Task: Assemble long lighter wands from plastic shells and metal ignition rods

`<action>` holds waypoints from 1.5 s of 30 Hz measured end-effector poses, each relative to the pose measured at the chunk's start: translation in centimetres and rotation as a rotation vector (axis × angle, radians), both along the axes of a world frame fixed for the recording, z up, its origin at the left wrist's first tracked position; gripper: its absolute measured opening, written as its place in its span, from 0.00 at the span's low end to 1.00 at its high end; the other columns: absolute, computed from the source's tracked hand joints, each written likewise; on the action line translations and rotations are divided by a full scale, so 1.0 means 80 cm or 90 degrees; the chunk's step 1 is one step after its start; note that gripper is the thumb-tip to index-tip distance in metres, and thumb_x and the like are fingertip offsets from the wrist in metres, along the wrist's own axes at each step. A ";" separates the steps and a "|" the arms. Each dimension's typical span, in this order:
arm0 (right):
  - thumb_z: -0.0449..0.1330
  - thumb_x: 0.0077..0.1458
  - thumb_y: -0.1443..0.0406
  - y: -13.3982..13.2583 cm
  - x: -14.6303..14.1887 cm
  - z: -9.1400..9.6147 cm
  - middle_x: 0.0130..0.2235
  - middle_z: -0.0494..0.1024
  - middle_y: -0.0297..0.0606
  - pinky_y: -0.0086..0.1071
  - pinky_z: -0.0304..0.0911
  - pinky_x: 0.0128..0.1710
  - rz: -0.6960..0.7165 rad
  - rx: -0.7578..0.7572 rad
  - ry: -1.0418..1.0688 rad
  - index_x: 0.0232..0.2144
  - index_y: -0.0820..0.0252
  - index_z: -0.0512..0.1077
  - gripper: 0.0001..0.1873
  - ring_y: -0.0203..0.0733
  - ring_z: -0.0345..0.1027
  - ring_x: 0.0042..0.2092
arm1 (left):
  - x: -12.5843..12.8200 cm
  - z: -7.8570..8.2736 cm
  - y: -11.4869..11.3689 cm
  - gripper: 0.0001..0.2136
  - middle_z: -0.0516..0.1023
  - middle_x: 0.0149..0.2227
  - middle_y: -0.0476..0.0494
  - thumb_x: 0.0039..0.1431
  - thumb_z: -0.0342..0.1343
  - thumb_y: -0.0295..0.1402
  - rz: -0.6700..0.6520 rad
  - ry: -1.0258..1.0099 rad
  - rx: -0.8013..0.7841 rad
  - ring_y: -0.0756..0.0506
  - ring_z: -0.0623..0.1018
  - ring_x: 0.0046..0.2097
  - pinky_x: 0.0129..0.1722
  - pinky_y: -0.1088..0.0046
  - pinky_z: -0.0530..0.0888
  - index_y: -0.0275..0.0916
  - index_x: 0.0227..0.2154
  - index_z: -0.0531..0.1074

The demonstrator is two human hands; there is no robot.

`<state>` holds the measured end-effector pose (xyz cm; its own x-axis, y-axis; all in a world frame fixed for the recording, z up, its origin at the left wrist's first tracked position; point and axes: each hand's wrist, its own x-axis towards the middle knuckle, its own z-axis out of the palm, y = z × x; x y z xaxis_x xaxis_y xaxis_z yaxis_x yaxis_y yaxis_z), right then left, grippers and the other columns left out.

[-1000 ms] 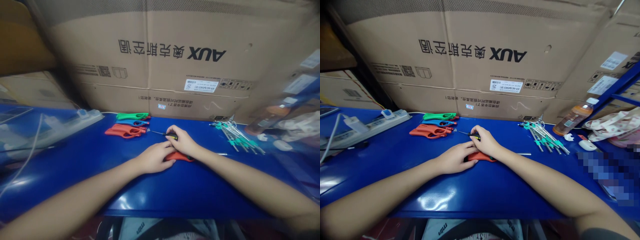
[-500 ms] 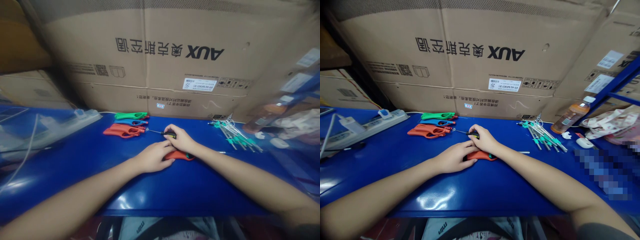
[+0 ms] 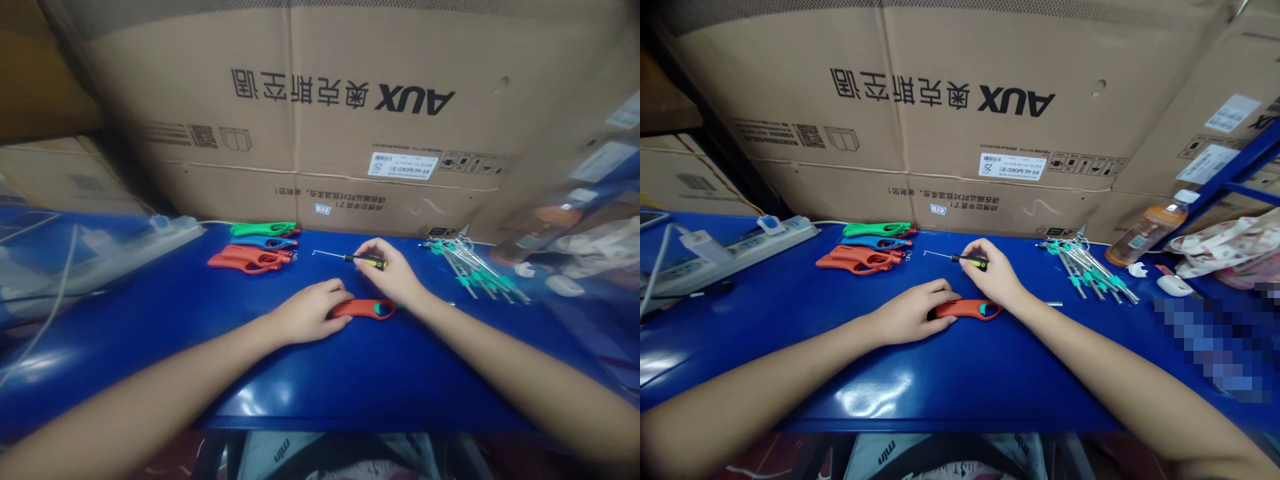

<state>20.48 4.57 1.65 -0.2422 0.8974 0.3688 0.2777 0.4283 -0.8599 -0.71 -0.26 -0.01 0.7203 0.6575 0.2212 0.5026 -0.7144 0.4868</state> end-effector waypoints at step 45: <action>0.72 0.44 0.57 -0.048 0.044 0.002 0.28 0.76 0.31 0.30 0.64 0.32 -0.052 -0.319 0.266 0.32 0.58 0.70 0.18 0.34 0.70 0.29 | -0.066 -0.002 0.077 0.03 0.77 0.53 0.41 0.57 0.64 0.35 0.489 0.055 0.187 0.29 0.68 0.57 0.52 0.46 0.66 0.46 0.33 0.83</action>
